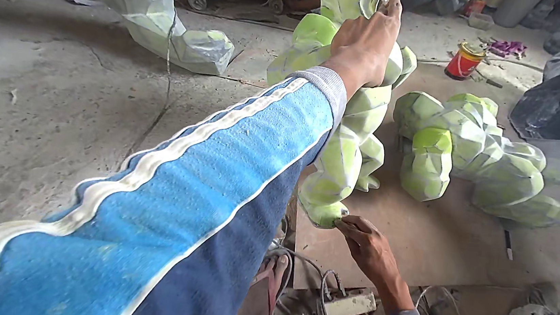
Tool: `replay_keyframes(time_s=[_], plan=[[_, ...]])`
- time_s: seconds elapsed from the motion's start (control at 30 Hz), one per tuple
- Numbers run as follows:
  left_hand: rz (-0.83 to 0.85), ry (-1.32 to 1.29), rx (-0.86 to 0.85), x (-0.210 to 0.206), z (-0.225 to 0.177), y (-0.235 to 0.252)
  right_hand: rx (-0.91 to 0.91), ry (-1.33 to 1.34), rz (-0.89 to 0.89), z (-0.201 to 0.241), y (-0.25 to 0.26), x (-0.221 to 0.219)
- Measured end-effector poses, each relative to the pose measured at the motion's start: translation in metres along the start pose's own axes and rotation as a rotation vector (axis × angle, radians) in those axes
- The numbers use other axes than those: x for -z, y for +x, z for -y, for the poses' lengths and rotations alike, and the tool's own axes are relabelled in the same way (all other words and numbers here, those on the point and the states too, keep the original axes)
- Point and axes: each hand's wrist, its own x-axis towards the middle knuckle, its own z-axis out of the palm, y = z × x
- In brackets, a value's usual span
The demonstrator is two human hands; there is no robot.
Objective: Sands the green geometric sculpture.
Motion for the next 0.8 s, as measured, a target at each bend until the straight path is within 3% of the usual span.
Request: replay_keyframes(time_s=[0.17,0.27,0.3,0.33,0.5,0.6,0.7,0.8], plan=[[-0.006,0.000,-0.010,-0.002,0.000,0.002,0.083,-0.038,0.052,0.000,0.004,0.009],[-0.132,0.016,-0.064,-0.031,0.011,0.032,0.093,-0.047,0.074,0.003,0.006,0.008],[-0.074,0.039,-0.031,-0.029,0.008,0.035,0.088,-0.049,0.069,0.004,0.004,0.007],[0.001,0.058,0.010,-0.024,0.004,0.036,0.082,-0.047,0.054,0.005,0.000,0.005],[-0.104,0.063,-0.047,-0.043,0.011,0.058,0.034,0.012,-0.100,0.005,-0.026,-0.019],[-0.105,0.026,-0.056,-0.026,0.004,0.033,0.027,0.048,-0.167,0.004,-0.032,-0.029],[0.008,0.018,-0.015,0.000,-0.010,0.004,0.045,0.055,-0.165,0.001,-0.032,-0.026],[-0.106,0.042,-0.056,-0.026,0.001,0.034,0.031,0.086,-0.197,-0.002,-0.025,-0.017]])
